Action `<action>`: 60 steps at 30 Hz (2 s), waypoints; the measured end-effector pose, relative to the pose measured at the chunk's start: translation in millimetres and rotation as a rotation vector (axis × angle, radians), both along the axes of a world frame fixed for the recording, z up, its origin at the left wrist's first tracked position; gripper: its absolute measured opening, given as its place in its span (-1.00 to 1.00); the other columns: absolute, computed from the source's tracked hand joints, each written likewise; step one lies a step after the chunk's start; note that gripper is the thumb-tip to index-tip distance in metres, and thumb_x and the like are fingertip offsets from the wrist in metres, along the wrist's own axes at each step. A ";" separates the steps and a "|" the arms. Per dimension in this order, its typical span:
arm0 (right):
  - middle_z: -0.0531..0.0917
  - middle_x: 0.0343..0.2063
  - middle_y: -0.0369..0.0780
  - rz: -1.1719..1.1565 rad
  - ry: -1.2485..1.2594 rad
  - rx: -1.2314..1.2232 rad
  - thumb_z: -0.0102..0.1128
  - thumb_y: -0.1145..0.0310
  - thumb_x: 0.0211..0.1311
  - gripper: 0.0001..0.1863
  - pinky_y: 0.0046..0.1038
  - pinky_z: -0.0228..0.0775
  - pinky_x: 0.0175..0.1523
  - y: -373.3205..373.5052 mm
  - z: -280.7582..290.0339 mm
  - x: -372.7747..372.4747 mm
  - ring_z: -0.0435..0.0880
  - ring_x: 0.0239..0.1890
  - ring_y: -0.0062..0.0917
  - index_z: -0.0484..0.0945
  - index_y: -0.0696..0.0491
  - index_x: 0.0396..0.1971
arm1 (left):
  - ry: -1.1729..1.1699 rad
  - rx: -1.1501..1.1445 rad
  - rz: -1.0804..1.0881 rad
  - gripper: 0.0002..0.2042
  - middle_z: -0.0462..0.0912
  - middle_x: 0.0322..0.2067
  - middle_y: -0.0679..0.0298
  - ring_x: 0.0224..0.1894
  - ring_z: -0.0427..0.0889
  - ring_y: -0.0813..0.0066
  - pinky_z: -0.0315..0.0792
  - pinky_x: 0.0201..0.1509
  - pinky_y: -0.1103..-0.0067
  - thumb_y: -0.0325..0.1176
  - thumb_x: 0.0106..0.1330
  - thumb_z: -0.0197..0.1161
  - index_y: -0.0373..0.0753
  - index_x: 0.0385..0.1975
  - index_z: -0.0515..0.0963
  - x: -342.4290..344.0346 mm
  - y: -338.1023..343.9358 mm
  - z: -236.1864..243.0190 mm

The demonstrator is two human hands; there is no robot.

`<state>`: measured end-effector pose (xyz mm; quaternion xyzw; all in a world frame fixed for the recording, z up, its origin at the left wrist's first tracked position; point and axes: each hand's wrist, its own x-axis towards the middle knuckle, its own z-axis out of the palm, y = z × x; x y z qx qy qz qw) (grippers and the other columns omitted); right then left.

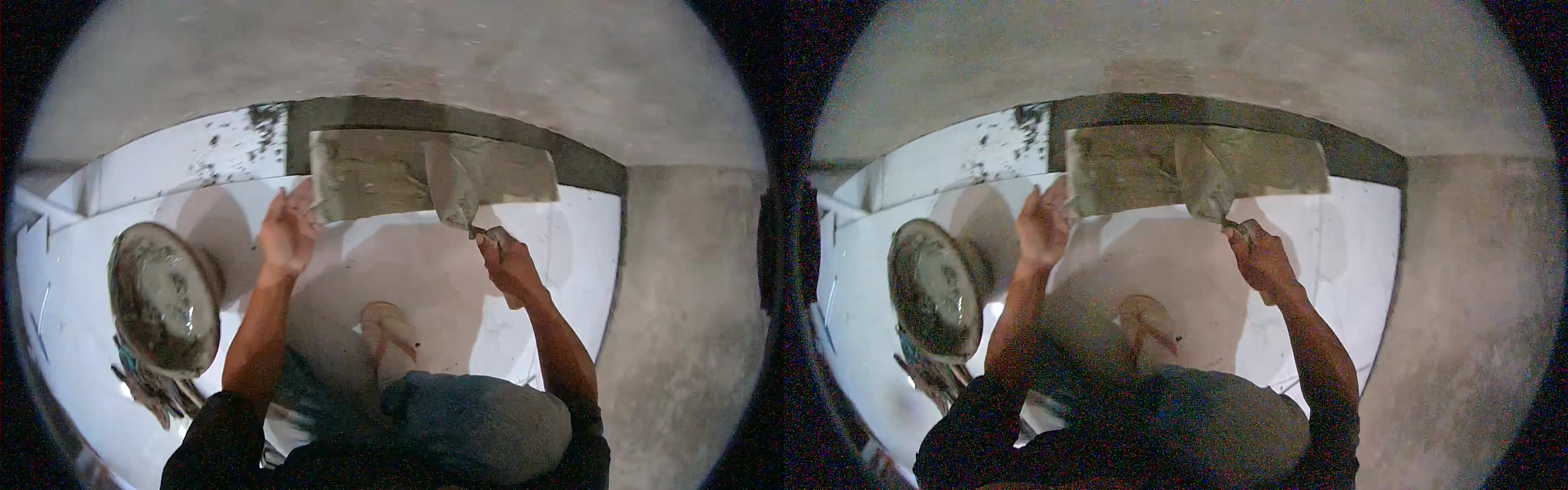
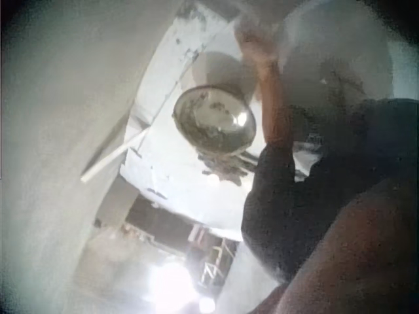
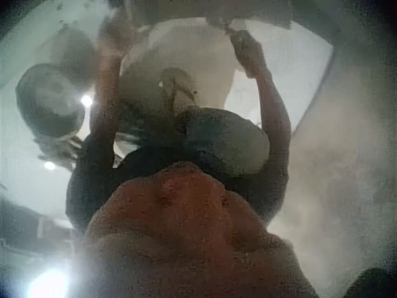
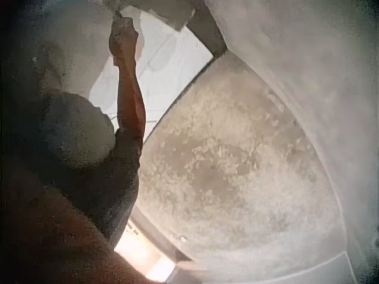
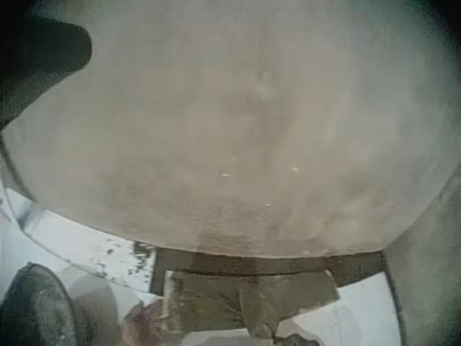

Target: The person applies mortar to the back of a tile, positions it on the floor against the wall, and taps it into place with a rubber mallet.

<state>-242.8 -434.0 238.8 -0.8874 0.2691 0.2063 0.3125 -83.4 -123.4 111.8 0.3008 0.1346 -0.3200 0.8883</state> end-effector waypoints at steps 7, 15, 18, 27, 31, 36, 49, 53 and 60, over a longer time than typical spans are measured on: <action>0.56 -0.42 0.09 0.320 -0.057 0.126 0.02 0.17 0.23 -0.65 -0.09 0.37 -0.18 73.8 23.3 54.6 0.56 -0.30 0.03 0.35 0.18 -0.20 | 0.077 -0.014 -0.015 -0.42 0.47 0.02 0.13 -0.10 0.51 0.40 0.36 0.03 0.48 -0.03 0.42 -0.29 -0.43 0.21 0.17 0.2 -10.1 30.5; 0.53 -0.32 0.04 0.625 -0.140 -0.074 0.14 0.18 0.15 -0.56 -0.12 0.41 -0.16 70.6 29.9 40.7 0.57 -0.30 -0.04 0.39 0.14 -0.05 | 0.105 -0.102 0.021 -0.38 0.51 -0.01 0.08 -0.05 0.54 0.28 0.36 0.06 0.41 0.10 0.38 -0.26 -0.40 0.12 0.26 0.8 -6.7 19.9; 0.53 -0.30 0.02 0.671 -0.040 -0.124 0.16 0.16 0.13 -0.55 -0.12 0.44 -0.18 67.6 30.5 51.8 0.58 -0.30 -0.06 0.43 0.12 -0.05 | 0.158 -0.149 0.030 -0.32 0.49 0.03 0.10 0.01 0.50 0.29 0.33 0.09 0.42 0.16 0.36 -0.26 -0.40 0.17 0.20 2.5 -5.7 25.3; 0.58 -0.48 -0.06 0.573 -0.232 -0.116 0.13 0.05 0.22 -0.44 -0.35 0.44 -0.37 21.1 26.0 108.1 0.59 -0.54 -0.35 0.38 0.21 0.02 | 0.163 -0.157 0.040 -0.22 0.52 -0.07 0.19 -0.19 0.50 0.46 0.36 -0.02 0.61 0.24 0.30 -0.17 -0.41 0.24 0.08 3.6 -7.1 31.5; 0.52 -0.64 -0.21 0.246 0.155 0.127 0.07 -0.08 0.23 -0.38 -0.47 0.41 -0.45 36.3 41.5 137.4 0.51 -0.64 -0.59 0.42 0.20 0.00 | 0.167 -0.206 0.057 -0.21 0.53 -0.07 0.21 -0.22 0.50 0.49 0.36 -0.09 0.66 0.23 0.30 -0.15 -0.43 0.24 0.08 0.0 -4.6 14.7; 0.58 -0.51 -0.13 0.525 0.266 0.078 -0.01 -0.19 0.22 -0.34 -0.31 0.44 -0.28 41.7 48.4 161.6 0.56 -0.52 -0.40 0.47 0.15 -0.03 | 0.206 -0.198 0.074 -0.21 0.53 -0.05 0.23 -0.25 0.49 0.52 0.35 -0.12 0.66 0.23 0.30 -0.15 -0.43 0.24 0.07 -0.2 -5.8 25.1; 0.58 -0.17 0.08 0.699 0.129 -0.047 0.06 0.00 0.23 -0.47 -0.25 0.37 0.03 71.6 48.6 135.0 0.56 -0.07 -0.08 0.46 0.15 -0.01 | 0.118 -0.492 0.023 -0.26 0.55 -0.04 0.18 -0.25 0.50 0.41 0.32 -0.03 0.56 0.23 0.33 -0.30 -0.38 0.21 0.17 -3.0 0.8 -5.6; 0.60 -0.24 0.05 0.716 0.132 0.000 0.08 0.02 0.23 -0.48 -0.23 0.38 -0.02 77.1 56.5 121.1 0.57 -0.13 -0.10 0.44 0.14 0.01 | 0.258 -0.357 0.044 -0.30 0.54 -0.04 0.16 -0.10 0.52 0.33 0.31 0.03 0.51 0.22 0.35 -0.35 -0.33 0.14 0.28 -0.3 -4.7 28.6; 0.60 -0.29 0.05 0.537 -0.172 -0.096 0.08 0.10 0.25 -0.55 -0.22 0.38 -0.05 66.5 30.9 85.2 0.56 -0.17 -0.07 0.44 0.16 -0.05 | 0.251 -0.399 0.015 -0.31 0.54 -0.03 0.12 -0.04 0.53 0.28 0.35 0.02 0.42 0.19 0.36 -0.35 -0.35 0.17 0.21 -0.9 -4.7 13.1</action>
